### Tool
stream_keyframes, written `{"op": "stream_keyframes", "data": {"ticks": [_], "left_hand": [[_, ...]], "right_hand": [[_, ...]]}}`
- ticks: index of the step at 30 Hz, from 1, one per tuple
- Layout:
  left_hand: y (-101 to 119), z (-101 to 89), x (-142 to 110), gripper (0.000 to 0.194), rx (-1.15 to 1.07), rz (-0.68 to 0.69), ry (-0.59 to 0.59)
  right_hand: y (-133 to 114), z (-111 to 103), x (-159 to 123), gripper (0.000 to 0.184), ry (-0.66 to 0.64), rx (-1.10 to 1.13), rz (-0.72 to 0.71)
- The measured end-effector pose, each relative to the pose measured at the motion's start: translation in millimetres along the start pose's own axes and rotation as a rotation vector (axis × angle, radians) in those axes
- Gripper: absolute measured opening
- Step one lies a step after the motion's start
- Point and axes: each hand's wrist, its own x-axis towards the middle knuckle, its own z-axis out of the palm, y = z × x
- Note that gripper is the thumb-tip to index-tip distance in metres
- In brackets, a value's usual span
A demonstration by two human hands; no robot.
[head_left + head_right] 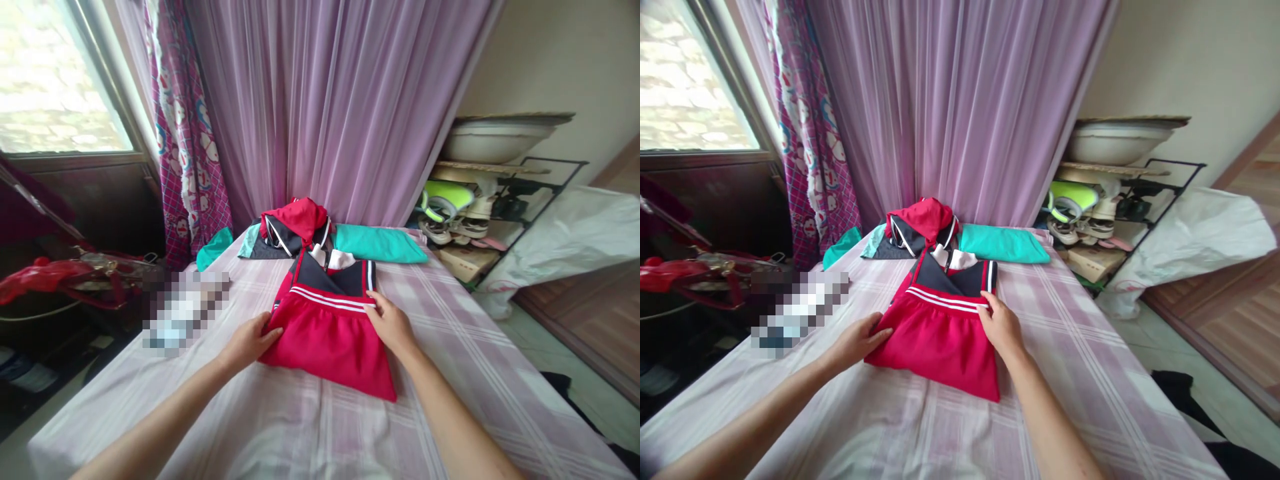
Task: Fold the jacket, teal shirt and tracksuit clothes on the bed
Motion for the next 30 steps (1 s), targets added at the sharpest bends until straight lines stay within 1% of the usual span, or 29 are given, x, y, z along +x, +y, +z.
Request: {"op": "stream_keyframes", "data": {"ticks": [2,4,7,9,11,13,15,17,18,19,21,23,24,26,28,29,30], "left_hand": [[-1.6,-2.8,-8.5,0.048,-0.058,0.006,-0.041],[-3.3,-8.5,-9.7,0.059,-0.089,-0.040,-0.066],[-0.2,-17.5,2.0,0.062,-0.078,-0.094,-0.078],[6.8,-19.6,13.8,0.062,-0.057,-0.082,-0.087],[15.0,-16.6,24.4,0.060,-0.053,-0.078,-0.069],[20.7,-9.3,31.6,0.055,-0.073,-0.080,-0.006],[21.5,0.1,35.4,0.054,-0.149,-0.043,0.077],[17.8,8.8,36.6,0.056,-0.255,0.000,0.143],[15.0,12.0,36.6,0.056,-0.291,0.002,0.159],[12.0,14.2,36.4,0.055,-0.299,-0.016,0.161],[7.2,14.8,35.3,0.059,-0.240,-0.078,0.136],[5.6,11.6,32.9,0.065,-0.142,-0.108,0.097],[6.6,9.5,31.1,0.068,-0.093,-0.092,0.104],[12.6,7.1,26.4,0.066,0.016,0.008,0.199],[23.6,10.6,21.2,0.058,0.125,0.182,0.317],[30.3,15.1,19.0,0.054,0.171,0.277,0.343],[37.1,21.3,17.4,0.049,0.208,0.361,0.332]], "right_hand": [[-3.0,-1.8,-2.7,0.045,0.061,0.042,-0.048],[-5.7,-1.1,-5.2,0.045,0.043,0.049,-0.033],[-8.6,4.3,-10.0,0.046,-0.018,0.003,0.057],[-9.2,8.1,-14.0,0.046,-0.015,-0.027,0.088],[-9.2,9.4,-17.4,0.047,0.012,-0.034,0.084],[-9.3,7.8,-19.0,0.047,0.054,-0.004,0.054],[-9.8,5.3,-18.1,0.048,0.124,0.061,-0.020],[-10.4,5.1,-15.6,0.049,0.191,0.107,-0.073],[-10.4,6.5,-14.3,0.050,0.193,0.101,-0.066],[-10.2,8.9,-13.3,0.050,0.169,0.071,-0.038],[-9.0,15.1,-13.3,0.048,0.089,-0.034,0.028],[-8.4,19.6,-15.7,0.045,0.054,-0.128,0.042],[-9.1,20.1,-17.7,0.044,0.072,-0.158,0.026],[-14.4,17.9,-22.7,0.044,0.145,-0.188,-0.038],[-25.8,14.0,-29.0,0.045,0.206,-0.192,-0.153],[-33.3,12.9,-32.7,0.046,0.211,-0.193,-0.227],[-41.1,13.0,-36.7,0.047,0.188,-0.199,-0.295]]}}
